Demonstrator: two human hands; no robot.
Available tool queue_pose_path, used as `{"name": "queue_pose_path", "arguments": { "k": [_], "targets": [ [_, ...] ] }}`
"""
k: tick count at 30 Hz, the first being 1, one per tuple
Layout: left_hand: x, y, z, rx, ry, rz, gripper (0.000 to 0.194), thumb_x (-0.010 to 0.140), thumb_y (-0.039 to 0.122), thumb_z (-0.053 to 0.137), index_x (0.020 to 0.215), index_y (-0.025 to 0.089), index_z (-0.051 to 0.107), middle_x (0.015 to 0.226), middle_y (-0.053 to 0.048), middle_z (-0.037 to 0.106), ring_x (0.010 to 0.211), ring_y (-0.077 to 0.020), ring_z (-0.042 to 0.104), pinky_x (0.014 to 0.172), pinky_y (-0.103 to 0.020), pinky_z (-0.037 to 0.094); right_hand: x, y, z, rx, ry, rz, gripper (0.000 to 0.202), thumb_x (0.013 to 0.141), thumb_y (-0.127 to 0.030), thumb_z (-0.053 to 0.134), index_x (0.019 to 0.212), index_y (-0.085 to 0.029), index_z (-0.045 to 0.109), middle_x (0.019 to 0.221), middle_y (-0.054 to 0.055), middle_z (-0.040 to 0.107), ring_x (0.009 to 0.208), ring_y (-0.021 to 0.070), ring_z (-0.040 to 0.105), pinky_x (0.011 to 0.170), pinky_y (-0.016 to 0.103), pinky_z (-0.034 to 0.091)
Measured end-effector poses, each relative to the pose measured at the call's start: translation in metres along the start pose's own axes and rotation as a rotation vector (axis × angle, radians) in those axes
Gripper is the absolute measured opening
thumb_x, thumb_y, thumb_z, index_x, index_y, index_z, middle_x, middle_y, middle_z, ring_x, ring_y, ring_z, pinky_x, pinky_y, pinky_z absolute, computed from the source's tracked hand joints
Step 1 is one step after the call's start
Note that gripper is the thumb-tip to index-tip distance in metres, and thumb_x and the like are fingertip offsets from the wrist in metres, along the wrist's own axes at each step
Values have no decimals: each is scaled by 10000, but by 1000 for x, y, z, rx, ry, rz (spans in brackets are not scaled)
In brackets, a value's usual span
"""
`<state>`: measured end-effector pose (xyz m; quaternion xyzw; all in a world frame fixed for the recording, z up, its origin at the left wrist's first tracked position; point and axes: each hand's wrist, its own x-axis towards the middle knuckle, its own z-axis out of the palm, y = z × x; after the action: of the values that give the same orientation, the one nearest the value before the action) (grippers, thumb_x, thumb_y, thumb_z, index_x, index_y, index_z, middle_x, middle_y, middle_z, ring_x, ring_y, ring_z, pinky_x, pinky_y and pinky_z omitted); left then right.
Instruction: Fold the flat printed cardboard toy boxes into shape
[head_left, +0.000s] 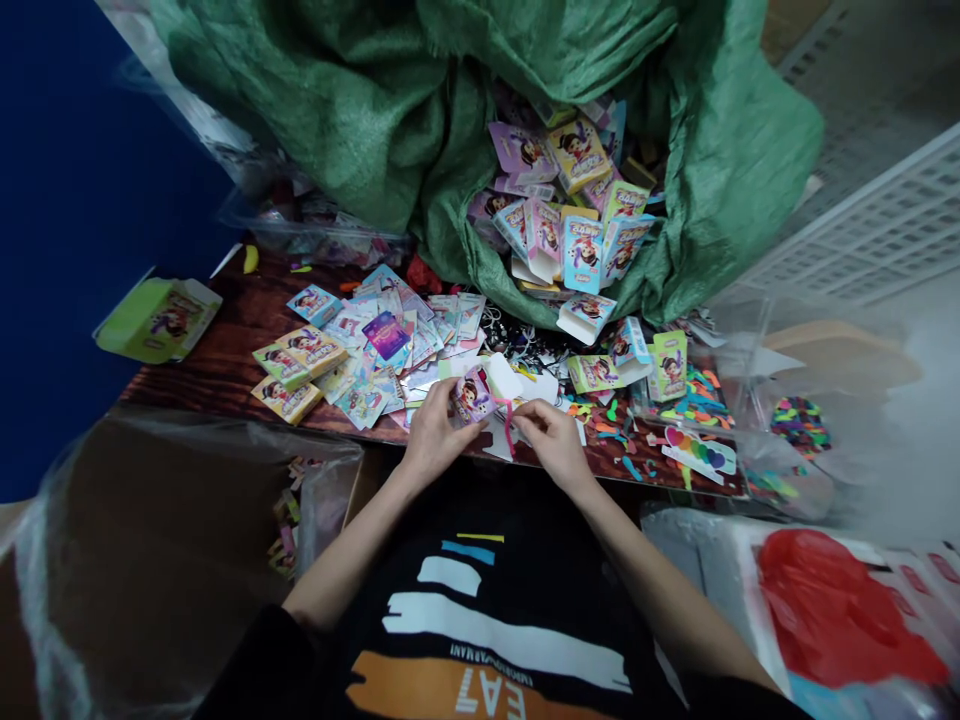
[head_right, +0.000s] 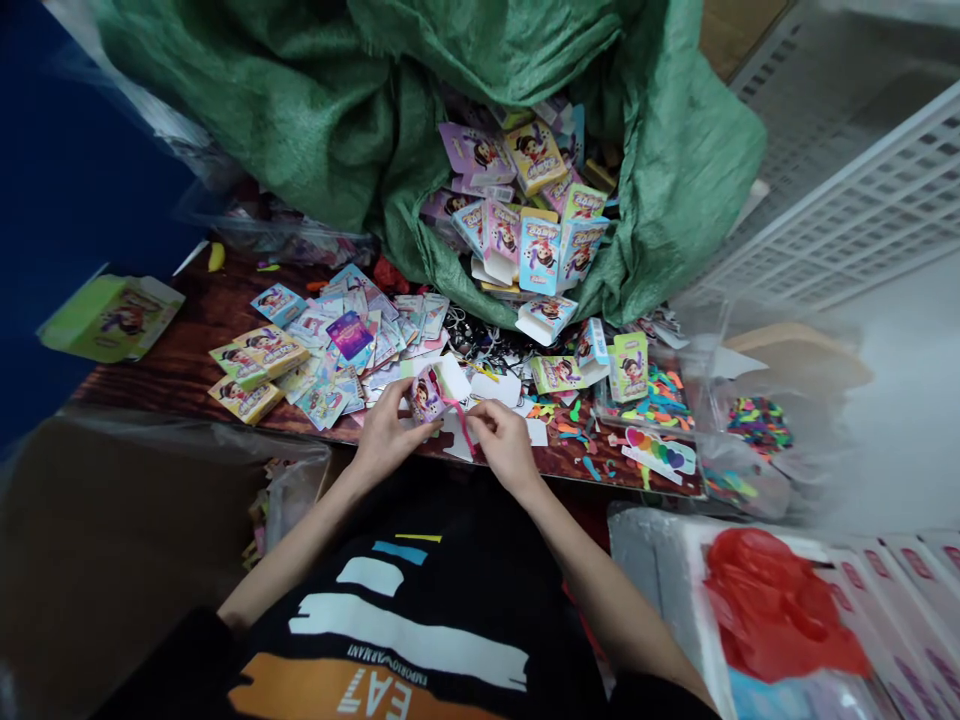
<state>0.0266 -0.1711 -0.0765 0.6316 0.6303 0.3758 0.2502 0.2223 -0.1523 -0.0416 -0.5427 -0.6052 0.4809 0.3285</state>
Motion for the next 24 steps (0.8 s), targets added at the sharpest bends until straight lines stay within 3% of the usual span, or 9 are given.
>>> {"name": "queue_pose_path", "arguments": {
  "k": [5, 9, 12, 14, 20, 22, 24],
  "targets": [
    [-1, -3, -3, 47, 8, 5, 615, 711, 272, 797, 1252, 213, 511, 1177, -84, 639, 1086, -270, 639, 914, -388, 541, 5, -7, -9, 38, 26, 31, 186, 789, -379, 615, 757, -196, 629, 649, -5, 601, 562, 136, 494, 543, 264, 402],
    [-1, -2, -3, 44, 14, 8, 610, 715, 277, 791, 1251, 213, 506, 1167, -81, 643, 1073, -263, 641, 894, -374, 536, 3, 3, -4, -21, -112, 73, 227, 747, -347, 636, 907, -189, 663, 634, -41, 588, 498, 112, 458, 502, 240, 371],
    [0, 1, -4, 43, -1, 5, 602, 720, 274, 782, 1247, 200, 501, 1167, -82, 645, 1073, -259, 642, 899, -372, 533, 2, 14, 2, -106, -152, 52, 144, 742, -324, 637, 780, -187, 661, 624, -28, 588, 517, 121, 483, 525, 249, 382],
    [1, 1, -5, 52, -3, 12, 604, 721, 267, 780, 1248, 194, 495, 1176, -88, 643, 1087, -261, 640, 912, -376, 530, 3, 15, 1, -128, -88, 12, 170, 777, -332, 615, 704, -184, 653, 640, -1, 595, 569, 144, 528, 564, 269, 409],
    [0, 3, -4, 111, -39, 52, 606, 736, 246, 762, 1269, 188, 478, 1230, -111, 626, 1144, -282, 619, 950, -405, 524, 3, -29, -24, -96, 235, -246, 190, 860, -314, 602, 854, -214, 762, 856, 52, 689, 724, 173, 617, 660, 307, 487],
    [0, 6, -1, 121, -62, 57, 608, 737, 242, 763, 1269, 180, 475, 1229, -115, 623, 1141, -288, 617, 934, -408, 530, 3, -44, -26, 22, 225, -229, 202, 873, -346, 614, 891, -216, 768, 837, 41, 680, 593, 128, 564, 547, 273, 454],
    [-1, 9, 1, 116, -73, 73, 610, 740, 241, 765, 1270, 176, 469, 1220, -116, 621, 1127, -283, 620, 920, -400, 534, 5, -51, -23, 174, 123, -120, 252, 867, -406, 617, 881, -197, 757, 687, 8, 630, 441, 86, 446, 415, 239, 346]
  ]
}}
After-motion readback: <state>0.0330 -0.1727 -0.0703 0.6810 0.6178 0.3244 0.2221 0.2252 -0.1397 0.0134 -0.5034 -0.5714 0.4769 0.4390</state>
